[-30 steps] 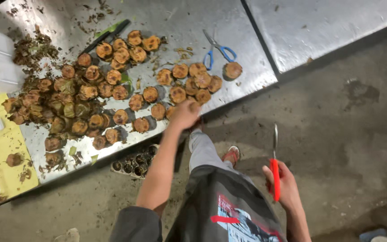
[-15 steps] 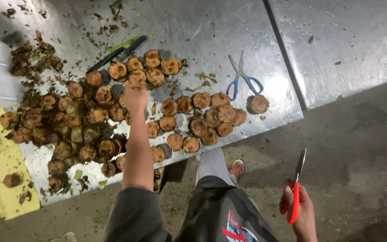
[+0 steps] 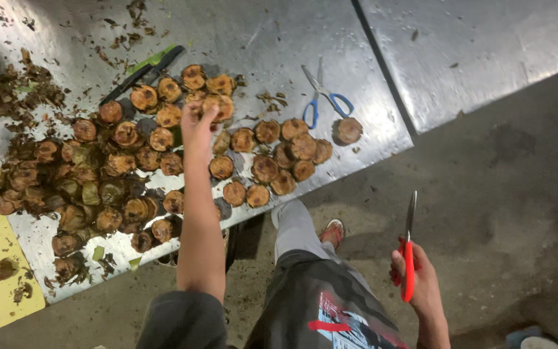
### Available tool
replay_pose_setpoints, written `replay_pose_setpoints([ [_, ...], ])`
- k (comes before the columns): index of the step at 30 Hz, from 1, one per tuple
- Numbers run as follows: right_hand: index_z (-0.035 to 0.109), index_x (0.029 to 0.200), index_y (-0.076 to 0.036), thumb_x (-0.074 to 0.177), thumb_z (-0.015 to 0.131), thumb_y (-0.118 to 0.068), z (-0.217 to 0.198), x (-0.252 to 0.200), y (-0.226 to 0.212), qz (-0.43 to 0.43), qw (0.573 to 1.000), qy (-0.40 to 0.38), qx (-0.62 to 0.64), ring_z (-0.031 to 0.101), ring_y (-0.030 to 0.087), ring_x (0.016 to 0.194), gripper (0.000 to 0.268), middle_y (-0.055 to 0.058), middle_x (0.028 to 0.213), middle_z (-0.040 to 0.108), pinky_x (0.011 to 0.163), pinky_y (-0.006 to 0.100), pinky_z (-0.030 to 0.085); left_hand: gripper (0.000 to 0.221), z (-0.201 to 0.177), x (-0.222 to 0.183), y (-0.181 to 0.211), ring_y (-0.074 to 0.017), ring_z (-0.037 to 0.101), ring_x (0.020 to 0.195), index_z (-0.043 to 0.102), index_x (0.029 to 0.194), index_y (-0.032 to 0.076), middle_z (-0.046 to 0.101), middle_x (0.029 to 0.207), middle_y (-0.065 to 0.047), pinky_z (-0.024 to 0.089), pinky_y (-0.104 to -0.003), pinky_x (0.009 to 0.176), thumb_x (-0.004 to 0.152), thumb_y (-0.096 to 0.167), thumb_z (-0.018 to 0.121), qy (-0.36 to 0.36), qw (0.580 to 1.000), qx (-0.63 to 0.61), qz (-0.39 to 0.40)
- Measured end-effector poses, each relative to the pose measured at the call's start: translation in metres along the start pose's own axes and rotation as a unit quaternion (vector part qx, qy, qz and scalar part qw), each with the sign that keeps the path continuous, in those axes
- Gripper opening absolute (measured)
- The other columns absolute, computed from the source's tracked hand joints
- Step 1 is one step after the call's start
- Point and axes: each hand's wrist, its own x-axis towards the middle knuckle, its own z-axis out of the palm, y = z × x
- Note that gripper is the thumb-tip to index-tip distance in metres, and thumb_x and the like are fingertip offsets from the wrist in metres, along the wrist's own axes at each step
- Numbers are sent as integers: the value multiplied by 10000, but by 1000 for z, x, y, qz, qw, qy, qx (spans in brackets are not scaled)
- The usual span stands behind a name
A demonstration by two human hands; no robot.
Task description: The person trims the stems of figs using red-handled scissors and places them into clear plastic containers. The person repeatedly picks up figs, cuts the stems, and arranges them in containers on a yellow table.
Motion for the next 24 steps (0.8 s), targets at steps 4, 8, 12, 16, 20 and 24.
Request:
replay_pose_setpoints([
  [4,568,1337,-31,915,683,-261,-24,-16,18,-11,1000,-17,6,549,119,612,494,8,784,565,513,297,468,395,76,-88,-5,-314,694,1023,576,1296,105,681,1163,-121,588,-519,817,916,82,682,-145,920,-341,-124],
  [8,575,1307,-8,943,705,-271,-47,-37,36,-66,997,-35,13,548,98,635,468,7,773,577,538,266,463,389,160,-197,-15,-398,684,1098,577,1269,72,674,1176,-186,607,-598,905,885,96,634,-286,819,-421,-267],
  [12,566,1314,-33,923,711,-263,-68,-57,50,-42,997,-7,58,542,103,604,476,3,753,568,514,271,450,543,222,-285,-6,-323,673,1152,539,1311,101,640,1225,-117,596,-488,958,812,-45,697,-421,859,-217,-197],
  [16,556,1338,-26,931,711,-266,-84,-72,62,-54,994,20,96,535,107,636,497,9,800,569,534,280,450,702,252,-335,12,-204,640,1076,508,1356,76,614,1199,-73,546,-334,921,730,-105,768,-474,877,42,-64],
  [20,511,1423,-2,967,742,-264,-93,-79,65,-195,978,68,-24,544,100,882,574,17,985,572,782,274,502,778,266,-358,20,-154,593,1146,424,1439,96,574,1254,-59,501,-299,981,750,-57,751,-513,852,99,20],
  [24,473,1431,-18,891,772,-300,-89,-86,50,-165,983,63,-57,562,105,900,678,5,1012,609,812,277,506,794,268,-372,17,-160,582,1173,354,1511,111,571,1288,-84,499,-309,1010,822,23,739,-553,828,95,-12],
])
